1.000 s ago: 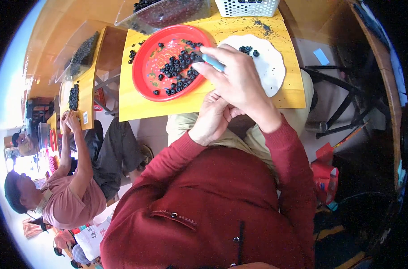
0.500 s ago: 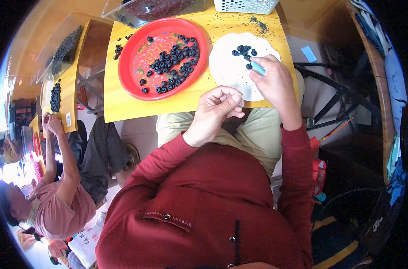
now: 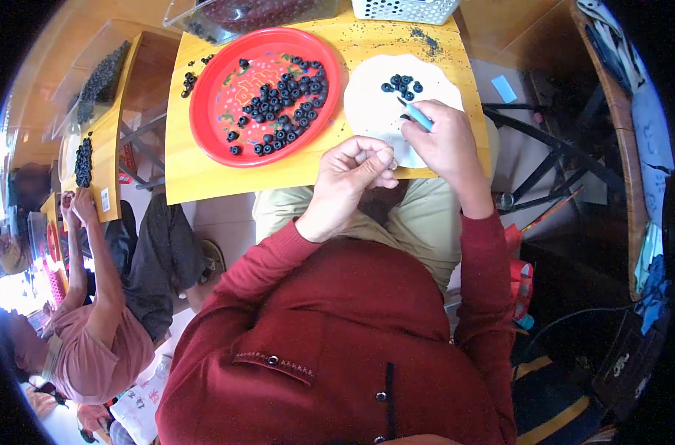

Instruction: Sorting small black berries from a tray onto a plate using hands and a small tool.

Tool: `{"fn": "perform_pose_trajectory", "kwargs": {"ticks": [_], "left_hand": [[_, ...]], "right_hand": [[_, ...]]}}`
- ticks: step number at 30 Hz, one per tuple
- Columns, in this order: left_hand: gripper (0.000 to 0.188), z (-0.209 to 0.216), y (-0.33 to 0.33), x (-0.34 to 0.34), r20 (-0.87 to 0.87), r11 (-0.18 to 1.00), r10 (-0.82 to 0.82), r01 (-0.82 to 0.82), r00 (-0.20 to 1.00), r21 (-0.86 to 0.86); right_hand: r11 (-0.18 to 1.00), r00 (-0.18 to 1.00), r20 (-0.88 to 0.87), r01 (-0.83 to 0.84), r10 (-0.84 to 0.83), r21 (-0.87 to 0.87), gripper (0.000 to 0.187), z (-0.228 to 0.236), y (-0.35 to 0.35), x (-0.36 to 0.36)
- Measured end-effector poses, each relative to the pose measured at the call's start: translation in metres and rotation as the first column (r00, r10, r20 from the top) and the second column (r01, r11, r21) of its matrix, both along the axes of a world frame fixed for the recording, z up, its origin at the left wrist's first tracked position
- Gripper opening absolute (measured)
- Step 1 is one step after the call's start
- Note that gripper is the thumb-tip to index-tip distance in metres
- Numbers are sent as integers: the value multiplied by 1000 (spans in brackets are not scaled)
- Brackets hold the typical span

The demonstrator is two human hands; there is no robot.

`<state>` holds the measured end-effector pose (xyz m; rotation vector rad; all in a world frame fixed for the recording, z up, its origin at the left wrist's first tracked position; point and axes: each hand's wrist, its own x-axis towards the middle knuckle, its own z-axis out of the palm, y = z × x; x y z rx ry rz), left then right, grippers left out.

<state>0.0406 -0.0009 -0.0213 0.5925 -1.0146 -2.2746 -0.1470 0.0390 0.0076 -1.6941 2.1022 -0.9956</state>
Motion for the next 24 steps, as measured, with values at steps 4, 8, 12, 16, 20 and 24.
{"fn": "perform_pose_trajectory", "kwargs": {"ticks": [4,8,12,16,20,24], "left_hand": [[17,9,-5,-5,24,996,86,-85,996,-11],[22,15,-7,-14,-84,992,116,-111,990,61],[21,14,-6,-17,-187,992,94,-76,978,98],[17,15,-7,-19,-163,991,38,-17,986,131],[16,20,-6,-19,-163,988,21,4,986,156],[15,20,-7,-19,-167,987,-6,33,986,160]], "right_hand": [[1000,935,354,-14,12,1,21,13,14,8],[992,701,703,-57,118,-110,18,24,25,24],[989,642,757,-21,124,-145,17,29,32,30],[982,670,730,6,138,-191,18,23,34,30],[973,664,726,-10,178,-230,18,17,36,26],[966,623,751,-27,218,-258,18,14,38,25]]}}
